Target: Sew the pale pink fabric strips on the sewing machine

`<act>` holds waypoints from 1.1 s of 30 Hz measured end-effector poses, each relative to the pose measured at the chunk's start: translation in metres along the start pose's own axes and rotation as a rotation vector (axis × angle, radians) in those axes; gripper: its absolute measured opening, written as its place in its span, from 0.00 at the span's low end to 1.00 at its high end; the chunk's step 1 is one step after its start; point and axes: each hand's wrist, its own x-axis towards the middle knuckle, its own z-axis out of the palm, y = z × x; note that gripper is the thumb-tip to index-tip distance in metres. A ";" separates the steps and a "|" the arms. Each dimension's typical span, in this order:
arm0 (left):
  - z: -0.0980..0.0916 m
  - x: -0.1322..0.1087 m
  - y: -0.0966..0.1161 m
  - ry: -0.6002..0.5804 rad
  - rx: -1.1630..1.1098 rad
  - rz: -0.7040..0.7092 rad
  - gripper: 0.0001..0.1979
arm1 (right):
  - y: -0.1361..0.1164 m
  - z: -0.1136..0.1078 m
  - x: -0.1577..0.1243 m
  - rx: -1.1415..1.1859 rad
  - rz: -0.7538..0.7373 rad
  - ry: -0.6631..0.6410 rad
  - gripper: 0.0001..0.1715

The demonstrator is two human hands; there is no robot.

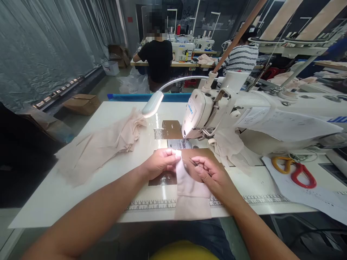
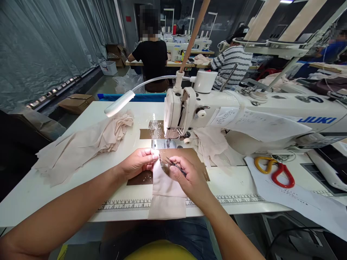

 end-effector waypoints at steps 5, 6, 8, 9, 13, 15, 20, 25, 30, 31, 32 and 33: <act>0.000 0.000 0.001 0.010 -0.023 -0.031 0.17 | -0.004 0.006 -0.005 0.235 0.085 -0.101 0.18; 0.001 0.000 0.002 0.008 -0.024 -0.038 0.17 | -0.006 0.008 -0.005 0.252 0.086 -0.093 0.17; 0.001 0.000 0.002 0.001 -0.027 -0.047 0.17 | -0.009 0.011 -0.003 0.262 0.081 -0.057 0.17; 0.001 -0.001 0.002 -0.003 -0.029 -0.050 0.17 | -0.010 0.013 -0.002 0.257 0.073 -0.037 0.16; 0.003 -0.001 0.003 -0.019 -0.035 -0.052 0.16 | -0.015 0.016 0.000 0.226 0.026 0.036 0.15; 0.003 -0.001 0.003 -0.027 -0.038 -0.053 0.16 | -0.016 0.017 0.001 0.207 0.009 0.055 0.14; 0.004 -0.002 0.003 -0.048 -0.038 -0.056 0.16 | -0.019 0.020 0.001 0.176 0.003 0.073 0.13; 0.003 -0.003 0.004 -0.031 -0.021 -0.046 0.15 | 0.001 0.004 -0.002 0.013 0.023 0.218 0.15; 0.001 -0.001 0.004 -0.002 -0.005 -0.035 0.16 | 0.050 -0.036 0.001 -0.618 -0.045 0.296 0.17; 0.001 0.000 0.003 0.003 -0.001 -0.032 0.16 | 0.054 -0.040 0.001 -0.662 -0.097 0.298 0.17; 0.001 0.000 0.003 0.011 0.004 -0.028 0.16 | 0.054 -0.041 0.002 -0.645 -0.133 0.287 0.16; 0.001 0.001 0.003 0.020 0.010 -0.022 0.16 | 0.050 -0.039 0.002 -0.572 -0.144 0.263 0.15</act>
